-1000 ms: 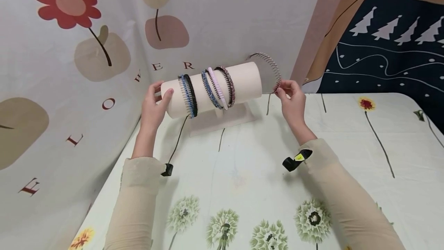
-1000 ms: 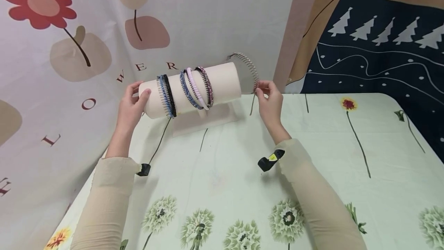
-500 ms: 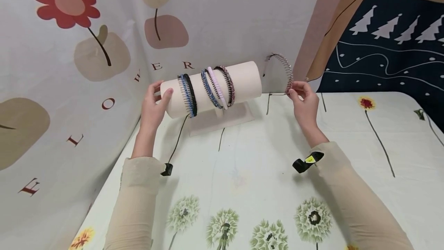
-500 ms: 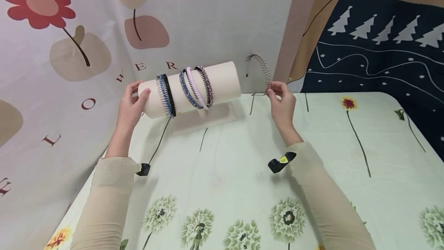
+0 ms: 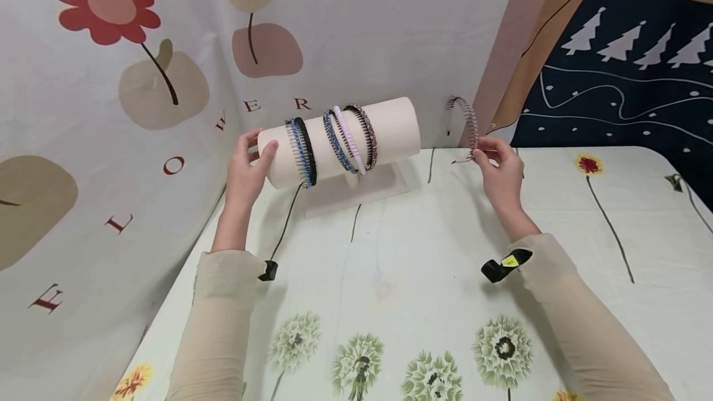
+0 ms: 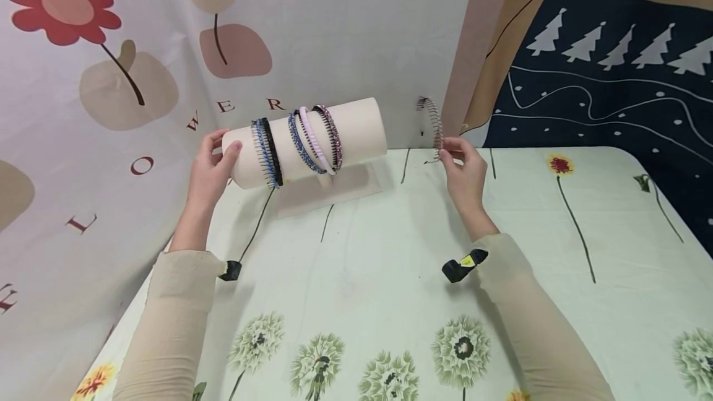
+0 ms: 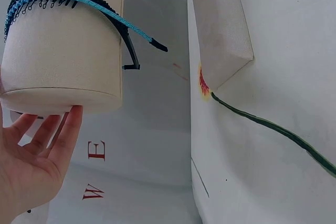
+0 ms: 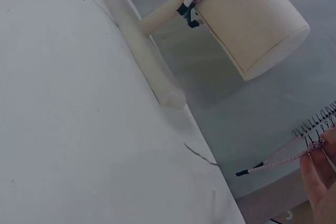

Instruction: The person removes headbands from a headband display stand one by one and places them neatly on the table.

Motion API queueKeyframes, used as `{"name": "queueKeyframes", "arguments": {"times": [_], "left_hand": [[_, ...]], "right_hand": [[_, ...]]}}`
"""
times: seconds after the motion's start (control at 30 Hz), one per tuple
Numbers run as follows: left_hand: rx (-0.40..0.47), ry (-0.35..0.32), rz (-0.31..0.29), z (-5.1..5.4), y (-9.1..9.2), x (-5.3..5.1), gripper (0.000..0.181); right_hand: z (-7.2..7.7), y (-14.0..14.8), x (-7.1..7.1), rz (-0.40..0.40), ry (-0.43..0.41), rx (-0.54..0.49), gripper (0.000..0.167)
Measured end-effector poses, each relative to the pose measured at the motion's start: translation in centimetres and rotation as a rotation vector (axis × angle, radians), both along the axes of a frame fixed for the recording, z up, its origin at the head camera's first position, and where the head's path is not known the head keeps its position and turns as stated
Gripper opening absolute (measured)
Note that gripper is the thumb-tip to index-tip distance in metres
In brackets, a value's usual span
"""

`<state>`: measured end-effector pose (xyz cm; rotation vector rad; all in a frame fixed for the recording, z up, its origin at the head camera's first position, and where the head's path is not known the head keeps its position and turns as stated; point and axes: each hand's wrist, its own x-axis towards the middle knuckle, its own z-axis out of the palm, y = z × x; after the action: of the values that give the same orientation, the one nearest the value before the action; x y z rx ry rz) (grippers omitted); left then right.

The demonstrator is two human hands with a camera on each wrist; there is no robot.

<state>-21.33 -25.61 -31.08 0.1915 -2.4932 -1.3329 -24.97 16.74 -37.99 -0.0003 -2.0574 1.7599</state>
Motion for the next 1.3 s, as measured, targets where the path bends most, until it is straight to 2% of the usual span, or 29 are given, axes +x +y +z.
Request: {"name": "queueKeyframes", "arguments": {"times": [0.33, 0.73, 1.07, 1.3], "left_hand": [[-0.004, 0.0, 0.001, 0.0, 0.0, -0.1, 0.07], [-0.009, 0.01, -0.006, -0.1, -0.1, -0.1, 0.069], [-0.002, 0.001, -0.002, 0.0, -0.1, 0.0, 0.069], [0.005, 0.004, -0.006, 0.1, -0.1, 0.0, 0.069]], "right_hand": [[-0.6, 0.9, 0.3, -0.013, 0.0, 0.04, 0.026], [-1.1, 1.2, 0.8, -0.008, -0.013, 0.141, 0.026], [-1.4, 1.0, 0.9, 0.044, -0.019, 0.177, 0.026], [-1.5, 0.7, 0.8, 0.128, -0.001, 0.214, 0.022]]}}
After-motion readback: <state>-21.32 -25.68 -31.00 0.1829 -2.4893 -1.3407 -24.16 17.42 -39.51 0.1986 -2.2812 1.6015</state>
